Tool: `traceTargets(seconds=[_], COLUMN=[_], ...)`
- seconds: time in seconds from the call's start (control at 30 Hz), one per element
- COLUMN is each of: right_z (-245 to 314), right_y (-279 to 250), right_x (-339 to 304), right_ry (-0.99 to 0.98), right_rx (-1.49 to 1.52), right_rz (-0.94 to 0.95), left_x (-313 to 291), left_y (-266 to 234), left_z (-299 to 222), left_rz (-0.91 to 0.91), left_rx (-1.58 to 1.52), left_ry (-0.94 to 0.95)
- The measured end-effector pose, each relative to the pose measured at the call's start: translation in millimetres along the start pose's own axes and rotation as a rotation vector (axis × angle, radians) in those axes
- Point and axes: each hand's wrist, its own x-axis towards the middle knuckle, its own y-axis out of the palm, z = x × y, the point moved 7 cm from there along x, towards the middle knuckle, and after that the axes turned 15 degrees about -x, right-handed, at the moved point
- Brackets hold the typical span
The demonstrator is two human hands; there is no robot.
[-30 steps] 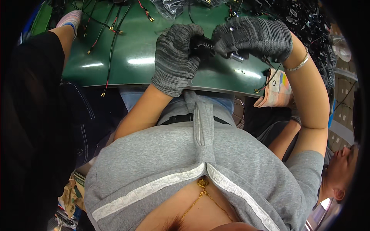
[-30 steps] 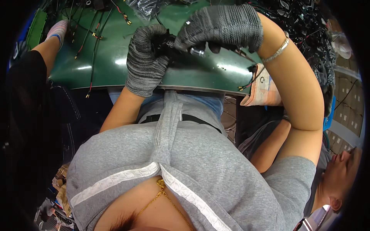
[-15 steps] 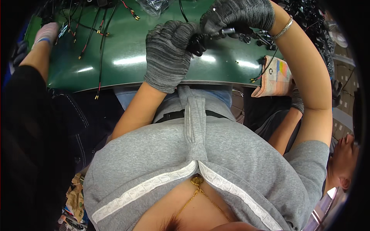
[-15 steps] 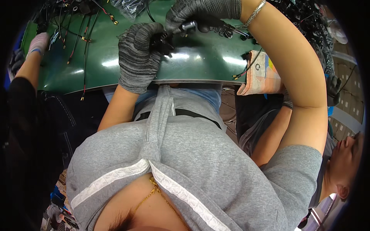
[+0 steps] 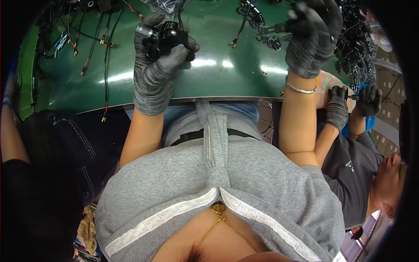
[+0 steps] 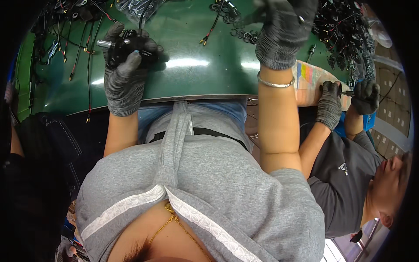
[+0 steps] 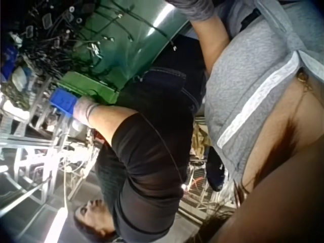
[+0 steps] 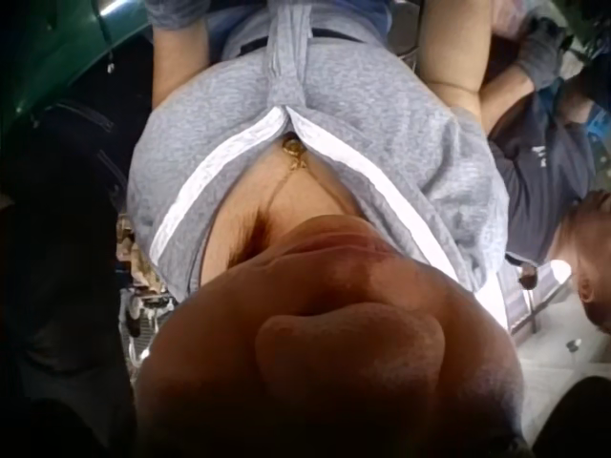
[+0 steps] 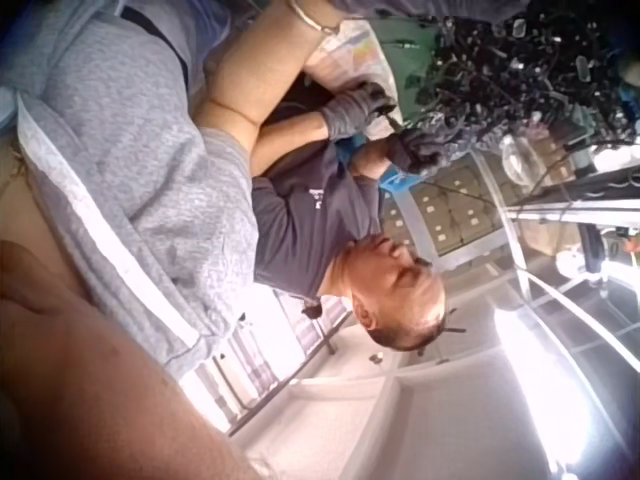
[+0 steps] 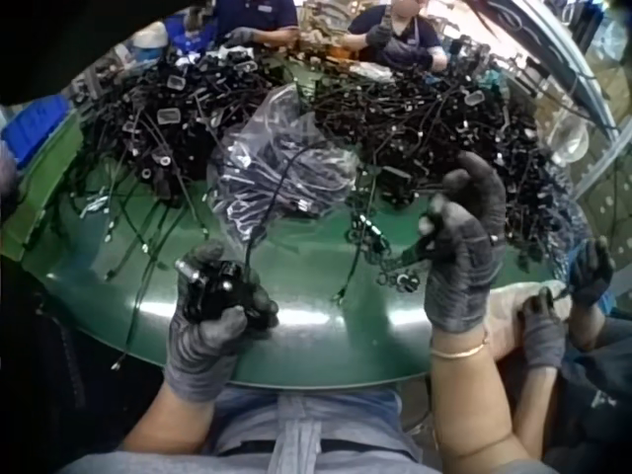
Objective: Assembling and securing electrical wire connectors and harnesses on a production line.
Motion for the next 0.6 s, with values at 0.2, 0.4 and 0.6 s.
traceTargets(seconds=[0.2, 0.4, 0.6], right_z=[-18, -33, -30], right_y=[-28, -12, -11], right_x=[-17, -21, -17], right_ry=[0.003, 0.062, 0.084], right_rx=[0.069, 0.039, 0.007], right_rz=[-0.234, -0.159, -0.160], left_x=[8, 11, 11], left_y=[-12, -10, -8], left_z=[11, 13, 10], left_rz=[0.063, -0.001, -0.057], left_rx=[-0.075, 0.003, 0.132], left_ry=[-0.063, -0.007, 0.021])
